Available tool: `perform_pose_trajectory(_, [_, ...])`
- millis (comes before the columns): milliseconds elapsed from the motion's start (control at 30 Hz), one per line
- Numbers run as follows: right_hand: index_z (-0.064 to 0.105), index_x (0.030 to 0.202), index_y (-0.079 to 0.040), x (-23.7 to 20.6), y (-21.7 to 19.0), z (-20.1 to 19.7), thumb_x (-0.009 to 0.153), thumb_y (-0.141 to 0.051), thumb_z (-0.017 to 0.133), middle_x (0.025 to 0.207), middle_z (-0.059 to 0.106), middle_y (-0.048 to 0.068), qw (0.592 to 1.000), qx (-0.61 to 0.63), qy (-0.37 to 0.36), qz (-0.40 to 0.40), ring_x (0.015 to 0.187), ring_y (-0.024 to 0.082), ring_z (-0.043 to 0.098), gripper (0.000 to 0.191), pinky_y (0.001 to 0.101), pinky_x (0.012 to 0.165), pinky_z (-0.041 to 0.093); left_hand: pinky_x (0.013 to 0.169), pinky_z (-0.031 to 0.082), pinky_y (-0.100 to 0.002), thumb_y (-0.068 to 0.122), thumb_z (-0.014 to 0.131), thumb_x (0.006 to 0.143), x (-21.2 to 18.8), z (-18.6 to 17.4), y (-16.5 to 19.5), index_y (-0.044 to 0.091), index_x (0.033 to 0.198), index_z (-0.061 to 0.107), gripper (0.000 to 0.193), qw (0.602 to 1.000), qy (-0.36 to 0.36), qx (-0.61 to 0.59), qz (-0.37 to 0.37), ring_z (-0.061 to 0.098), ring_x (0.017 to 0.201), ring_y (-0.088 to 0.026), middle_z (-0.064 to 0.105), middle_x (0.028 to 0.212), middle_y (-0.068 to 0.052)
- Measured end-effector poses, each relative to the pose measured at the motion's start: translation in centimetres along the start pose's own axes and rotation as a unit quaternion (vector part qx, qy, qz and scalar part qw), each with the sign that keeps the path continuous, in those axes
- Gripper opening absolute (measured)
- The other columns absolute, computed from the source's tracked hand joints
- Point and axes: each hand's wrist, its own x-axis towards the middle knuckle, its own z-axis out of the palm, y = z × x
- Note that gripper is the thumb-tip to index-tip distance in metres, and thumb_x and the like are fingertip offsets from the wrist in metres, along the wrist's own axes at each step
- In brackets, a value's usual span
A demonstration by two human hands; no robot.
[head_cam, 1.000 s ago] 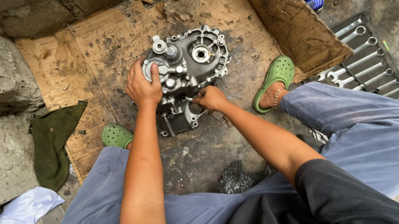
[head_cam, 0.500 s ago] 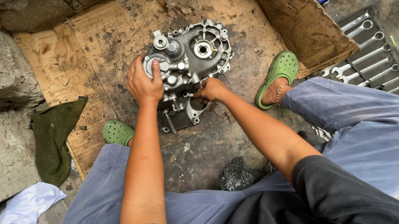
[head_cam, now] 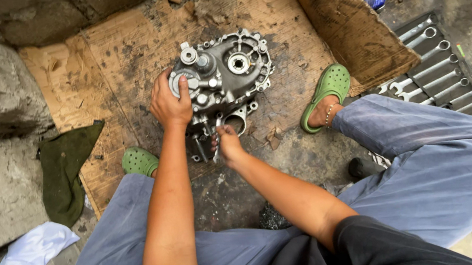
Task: The person sits on the floor and uses a wrench to tighten bolts on a disassembled engine block. They hold the engine steady with one hand while turning the wrench with the other, working on multiple bolt locations.
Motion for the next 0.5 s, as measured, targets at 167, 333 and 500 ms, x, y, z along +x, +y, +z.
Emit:
perform_pose_trajectory(167, [0.062,0.099,-0.015,-0.3,-2.6,-1.8,0.098,-0.025,0.066,0.08,0.067,0.004,0.987,-0.148,-0.009,0.067,0.062,0.017,0.061,0.011,0.0355,0.054,0.05,0.095,0.051,-0.049,0.05,0.059,0.101,0.0,0.1,0.0,0.009,0.128,0.066,0.05,1.0,0.005,0.004,-0.003,0.066,0.115,-0.04,0.07,0.126,-0.016])
perform_pose_trajectory(333, [0.072,0.088,-0.007,1.7,-7.7,-4.6,0.091,-0.026,0.077,0.079,0.076,0.007,0.895,-0.434,-0.011,-0.102,0.062,0.016,0.066,0.02,0.0345,0.056,0.052,0.097,0.051,-0.048,0.05,0.059,0.101,-0.1,0.1,0.0,0.01,0.127,0.066,0.048,1.0,-0.001,-0.002,-0.003,0.066,0.115,-0.04,0.07,0.125,-0.016])
perform_pose_trajectory(500, [0.076,0.083,-0.008,3.1,-11.2,-3.1,0.081,-0.035,0.085,0.076,0.075,0.007,0.727,-0.679,0.011,-0.097,0.064,0.016,0.07,0.029,0.0355,0.066,0.056,0.096,0.05,-0.049,0.048,0.06,0.099,0.1,0.1,0.0,0.009,0.127,0.066,0.048,1.0,-0.003,0.008,-0.009,0.065,0.116,-0.04,0.07,0.126,-0.016])
